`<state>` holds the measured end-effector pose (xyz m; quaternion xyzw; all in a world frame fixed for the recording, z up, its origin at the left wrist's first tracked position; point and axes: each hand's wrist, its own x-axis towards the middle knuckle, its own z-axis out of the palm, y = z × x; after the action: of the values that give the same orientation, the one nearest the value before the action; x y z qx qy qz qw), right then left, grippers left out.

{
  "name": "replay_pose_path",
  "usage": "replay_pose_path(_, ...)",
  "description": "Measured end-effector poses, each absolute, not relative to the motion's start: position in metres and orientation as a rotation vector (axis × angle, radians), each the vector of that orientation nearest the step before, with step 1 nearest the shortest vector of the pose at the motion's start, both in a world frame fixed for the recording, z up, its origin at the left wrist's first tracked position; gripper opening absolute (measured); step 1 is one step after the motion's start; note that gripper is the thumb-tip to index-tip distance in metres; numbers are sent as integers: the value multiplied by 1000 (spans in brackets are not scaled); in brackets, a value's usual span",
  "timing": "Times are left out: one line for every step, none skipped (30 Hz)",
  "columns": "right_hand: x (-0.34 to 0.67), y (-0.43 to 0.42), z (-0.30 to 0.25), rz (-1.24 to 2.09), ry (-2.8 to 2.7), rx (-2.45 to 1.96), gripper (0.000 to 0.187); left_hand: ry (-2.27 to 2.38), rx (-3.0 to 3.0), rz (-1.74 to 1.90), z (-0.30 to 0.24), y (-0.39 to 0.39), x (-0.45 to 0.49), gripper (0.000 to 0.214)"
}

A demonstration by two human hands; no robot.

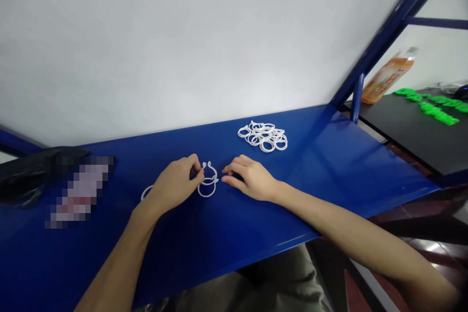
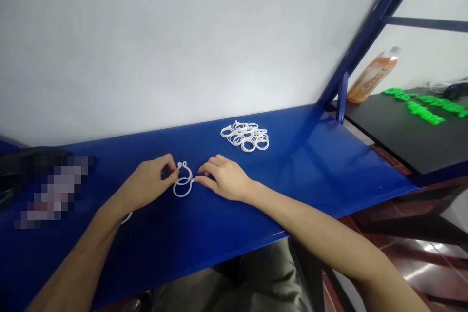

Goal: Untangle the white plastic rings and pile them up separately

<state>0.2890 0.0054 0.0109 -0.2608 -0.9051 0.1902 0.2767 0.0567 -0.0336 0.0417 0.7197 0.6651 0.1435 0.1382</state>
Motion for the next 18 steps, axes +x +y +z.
replay_pose_path(289,4,12,582,-2368,-723,26,1973,2068,492,41,-34,63,12)
replay_pose_path(288,4,14,649,-2306,-744,27,2016,2058,582,41,-35,70,12)
replay_pose_path(288,3,15,707,-2246,-762,28,2042,2050,673,40,-37,77,13)
replay_pose_path(288,2,16,754,-2193,-776,27,2041,2047,755,40,-38,84,14)
replay_pose_path(288,2,16,788,-2150,-779,23,2013,2044,823,40,-40,91,15)
replay_pose_path(289,2,16,809,-2121,-766,19,1961,2035,874,40,-42,97,16)
replay_pose_path(289,2,16,815,-2100,-739,15,1903,2013,915,41,-45,101,18)
replay_pose_path(291,3,16,811,-2088,-706,15,1851,1976,949,41,-46,105,20)
replay_pose_path(292,4,16,802,-2082,-672,18,1810,1929,977,41,-47,107,22)
replay_pose_path(294,4,15,795,-2082,-643,20,1778,1875,1004,41,-48,108,24)
replay_pose_path(295,5,15,796,-2088,-621,21,1751,1819,1034,40,-48,107,25)
replay_pose_path(296,5,15,811,-2097,-612,22,1727,1768,1062,39,-48,105,25)
replay_pose_path(297,5,15,847,-2105,-613,23,1699,1731,1088,37,-47,103,25)
replay_pose_path(297,5,15,907,-2106,-619,24,1667,1707,1110,35,-45,100,26)
replay_pose_path(297,4,16,984,-2096,-632,25,1632,1698,1127,33,-44,98,26)
replay_pose_path(297,3,16,1070,-2073,-652,26,1592,1702,1139,31,-42,95,27)
replay_pose_path(297,2,16,1153,-2042,-676,26,1547,1714,1145,29,-41,93,28)
replay_pose_path(296,1,17,1225,-2011,-696,27,1502,1729,1150,28,-40,91,29)
